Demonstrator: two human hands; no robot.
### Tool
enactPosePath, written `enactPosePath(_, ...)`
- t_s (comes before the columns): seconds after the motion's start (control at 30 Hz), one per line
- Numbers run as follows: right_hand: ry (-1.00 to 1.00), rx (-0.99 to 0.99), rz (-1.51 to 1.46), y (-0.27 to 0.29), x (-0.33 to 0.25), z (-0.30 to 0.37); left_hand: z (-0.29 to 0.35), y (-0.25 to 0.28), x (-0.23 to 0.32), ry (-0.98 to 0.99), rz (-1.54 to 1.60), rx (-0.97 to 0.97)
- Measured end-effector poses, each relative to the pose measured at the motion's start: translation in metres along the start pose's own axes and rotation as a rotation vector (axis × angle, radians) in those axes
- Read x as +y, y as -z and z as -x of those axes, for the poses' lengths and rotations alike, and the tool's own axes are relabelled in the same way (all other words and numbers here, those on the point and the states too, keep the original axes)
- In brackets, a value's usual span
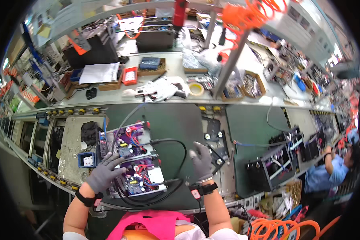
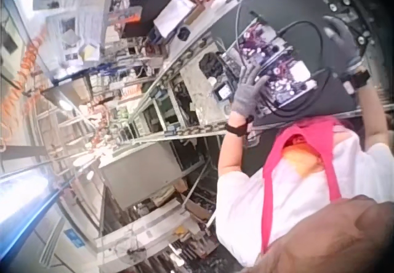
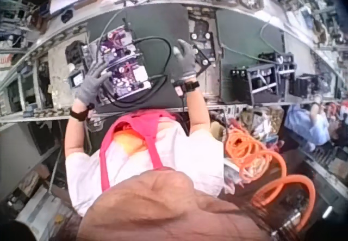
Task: Assembling electronic components into a metal chassis on a factory assembly line.
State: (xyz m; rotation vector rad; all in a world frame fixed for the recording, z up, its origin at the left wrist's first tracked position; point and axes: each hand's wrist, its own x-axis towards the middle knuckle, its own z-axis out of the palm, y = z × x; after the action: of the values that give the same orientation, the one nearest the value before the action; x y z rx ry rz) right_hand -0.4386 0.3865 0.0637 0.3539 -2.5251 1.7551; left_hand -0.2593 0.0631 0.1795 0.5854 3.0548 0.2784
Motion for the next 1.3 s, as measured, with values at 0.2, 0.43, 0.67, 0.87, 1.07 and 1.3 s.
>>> enactPosePath(0.2,-0.291,-0.084,0.449,0.046,0.109,0.107,0.046,-0.026,0.055,0.391,-0.033,0.383)
enactPosePath(0.43,-0.343,-0.077,0.263,0.053,0.122,0.117,0.084,-0.082,0.064,0.585,0.147,0.447)
enactPosePath(0.67,-0.512,-0.144,0.111,0.034,0.131,0.117,0.114,-0.065,0.037,0.501,-0.057,0.468)
enactPosePath(0.87,-0.594,-0.280,-0.092,-0.034,0.100,0.137,0.187,-0.055,-0.017,0.621,-0.115,0.516)
enactPosePath(1.07,-0.584,-0.574,-0.115,-0.170,0.002,0.158,0.290,-0.035,-0.086,0.921,-0.019,0.667)
enactPosePath(1.3,-0.345,-1.194,-0.146,-0.403,-0.114,0.171,0.403,-0.092,-0.035,1.231,0.072,0.819)
